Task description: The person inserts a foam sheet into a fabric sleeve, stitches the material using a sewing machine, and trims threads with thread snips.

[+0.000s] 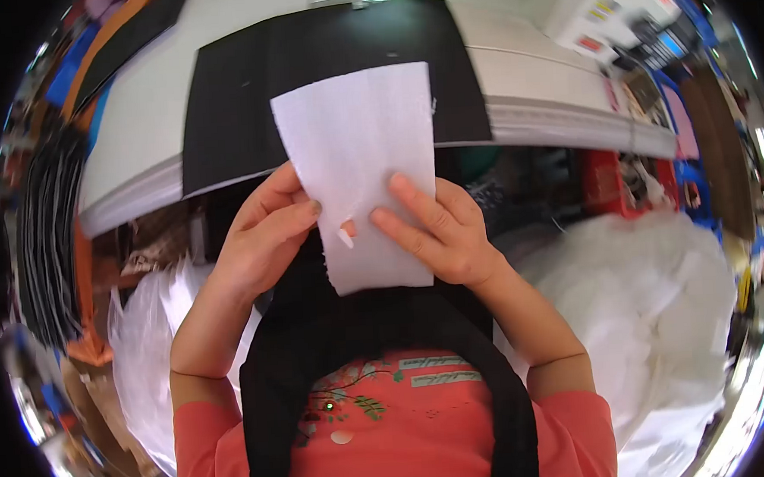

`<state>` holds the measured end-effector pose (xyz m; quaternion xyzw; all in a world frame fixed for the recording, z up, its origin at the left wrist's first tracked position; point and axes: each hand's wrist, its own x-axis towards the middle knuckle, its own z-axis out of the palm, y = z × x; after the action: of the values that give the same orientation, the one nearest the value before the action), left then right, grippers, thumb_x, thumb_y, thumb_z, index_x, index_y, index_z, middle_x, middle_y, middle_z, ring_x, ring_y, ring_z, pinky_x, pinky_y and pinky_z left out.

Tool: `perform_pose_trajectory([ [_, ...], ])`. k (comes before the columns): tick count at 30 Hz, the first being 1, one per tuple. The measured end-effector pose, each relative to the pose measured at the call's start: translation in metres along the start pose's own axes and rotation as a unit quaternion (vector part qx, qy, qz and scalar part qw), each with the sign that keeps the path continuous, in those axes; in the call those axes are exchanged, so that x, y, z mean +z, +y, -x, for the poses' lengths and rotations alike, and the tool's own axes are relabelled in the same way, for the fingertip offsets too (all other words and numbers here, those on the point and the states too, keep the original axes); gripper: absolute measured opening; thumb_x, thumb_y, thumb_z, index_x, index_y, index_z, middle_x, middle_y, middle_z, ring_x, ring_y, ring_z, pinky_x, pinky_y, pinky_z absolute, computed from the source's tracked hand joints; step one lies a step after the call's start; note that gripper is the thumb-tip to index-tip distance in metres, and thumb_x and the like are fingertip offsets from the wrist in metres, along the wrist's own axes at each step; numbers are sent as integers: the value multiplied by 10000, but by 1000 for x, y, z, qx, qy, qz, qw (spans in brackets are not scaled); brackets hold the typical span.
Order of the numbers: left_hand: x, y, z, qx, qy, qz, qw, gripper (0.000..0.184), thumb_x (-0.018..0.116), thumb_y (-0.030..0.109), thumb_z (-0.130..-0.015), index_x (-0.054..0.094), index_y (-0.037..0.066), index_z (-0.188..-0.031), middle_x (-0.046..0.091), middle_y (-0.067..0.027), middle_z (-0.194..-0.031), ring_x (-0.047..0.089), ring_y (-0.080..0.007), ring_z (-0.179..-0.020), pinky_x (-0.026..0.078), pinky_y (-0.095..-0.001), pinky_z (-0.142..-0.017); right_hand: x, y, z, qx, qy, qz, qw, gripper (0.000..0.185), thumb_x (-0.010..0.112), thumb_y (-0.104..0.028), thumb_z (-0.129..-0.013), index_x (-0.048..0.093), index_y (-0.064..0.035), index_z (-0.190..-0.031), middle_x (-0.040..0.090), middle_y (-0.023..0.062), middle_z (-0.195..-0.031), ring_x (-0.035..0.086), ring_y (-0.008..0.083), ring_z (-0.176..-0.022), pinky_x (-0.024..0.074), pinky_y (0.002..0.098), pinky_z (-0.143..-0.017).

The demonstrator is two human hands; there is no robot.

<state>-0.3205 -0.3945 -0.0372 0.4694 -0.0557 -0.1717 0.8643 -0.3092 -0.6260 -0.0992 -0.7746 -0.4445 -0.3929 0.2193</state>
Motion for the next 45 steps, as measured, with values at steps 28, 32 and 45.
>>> perform_pose_trajectory([
  [28, -5, 29, -114, 179, -177, -727, 639, 243, 671, 115, -901, 709, -3, -1110, 706, -91, -1225, 621, -285, -1224, 490, -354, -1003, -87, 2, 7, 135, -40, -146, 979, 239, 700, -64, -827, 710, -7, -1059, 675, 163, -1224, 680, 306, -971, 578, 359, -823],
  [32, -2, 30, -114, 176, -167, -719, 651, 219, 644, 131, -926, 721, -9, -1076, 720, -91, -1189, 631, -285, -1210, 491, -350, -1002, -88, 4, 3, 111, -59, -93, 988, 254, 713, -68, -805, 716, -30, -1056, 679, 135, -1228, 681, 303, -984, 582, 357, -831],
  [45, -2, 17, -108, 280, -142, -723, 615, 160, 647, 84, -913, 714, -8, -1027, 731, -93, -1120, 660, -273, -1141, 520, -347, -939, -87, 5, -9, 193, -111, 75, 972, 287, 710, -63, -769, 725, -63, -1055, 684, 109, -1217, 673, 308, -1025, 571, 360, -853],
])
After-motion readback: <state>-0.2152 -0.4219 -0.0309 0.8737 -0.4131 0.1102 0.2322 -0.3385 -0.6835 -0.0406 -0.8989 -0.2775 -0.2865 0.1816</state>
